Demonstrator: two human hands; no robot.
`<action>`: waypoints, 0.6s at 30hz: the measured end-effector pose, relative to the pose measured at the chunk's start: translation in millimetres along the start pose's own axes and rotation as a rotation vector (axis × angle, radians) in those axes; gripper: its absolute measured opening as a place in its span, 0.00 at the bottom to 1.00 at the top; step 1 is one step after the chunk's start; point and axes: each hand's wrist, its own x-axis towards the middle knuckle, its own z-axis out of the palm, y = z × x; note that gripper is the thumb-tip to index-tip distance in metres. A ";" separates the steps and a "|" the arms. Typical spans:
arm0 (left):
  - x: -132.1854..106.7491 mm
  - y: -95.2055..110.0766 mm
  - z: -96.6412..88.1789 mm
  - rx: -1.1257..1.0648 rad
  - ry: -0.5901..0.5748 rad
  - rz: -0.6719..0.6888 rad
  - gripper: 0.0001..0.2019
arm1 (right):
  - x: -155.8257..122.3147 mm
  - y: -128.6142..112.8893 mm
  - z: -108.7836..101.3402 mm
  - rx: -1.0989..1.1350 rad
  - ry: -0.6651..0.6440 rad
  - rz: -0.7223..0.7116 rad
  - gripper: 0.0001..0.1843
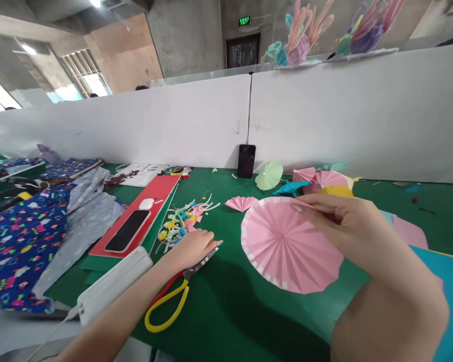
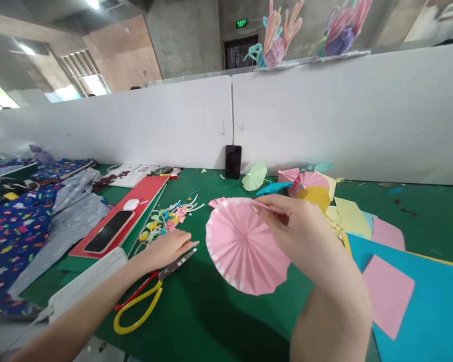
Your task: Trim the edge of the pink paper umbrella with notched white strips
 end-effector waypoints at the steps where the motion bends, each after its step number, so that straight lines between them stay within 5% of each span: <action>1: 4.1 -1.3 7.1 0.017 -0.046 0.021 0.13 | 0.1 -2.0 1.5 -0.008 -0.018 -0.021 0.12; 7: 19.9 2.1 15.8 0.089 -0.239 0.096 0.13 | 1.7 -5.3 6.6 -0.017 -0.168 -0.090 0.13; 18: 30.6 5.4 34.3 0.039 -0.357 0.032 0.14 | -0.4 -3.7 5.2 -0.003 -0.137 -0.112 0.12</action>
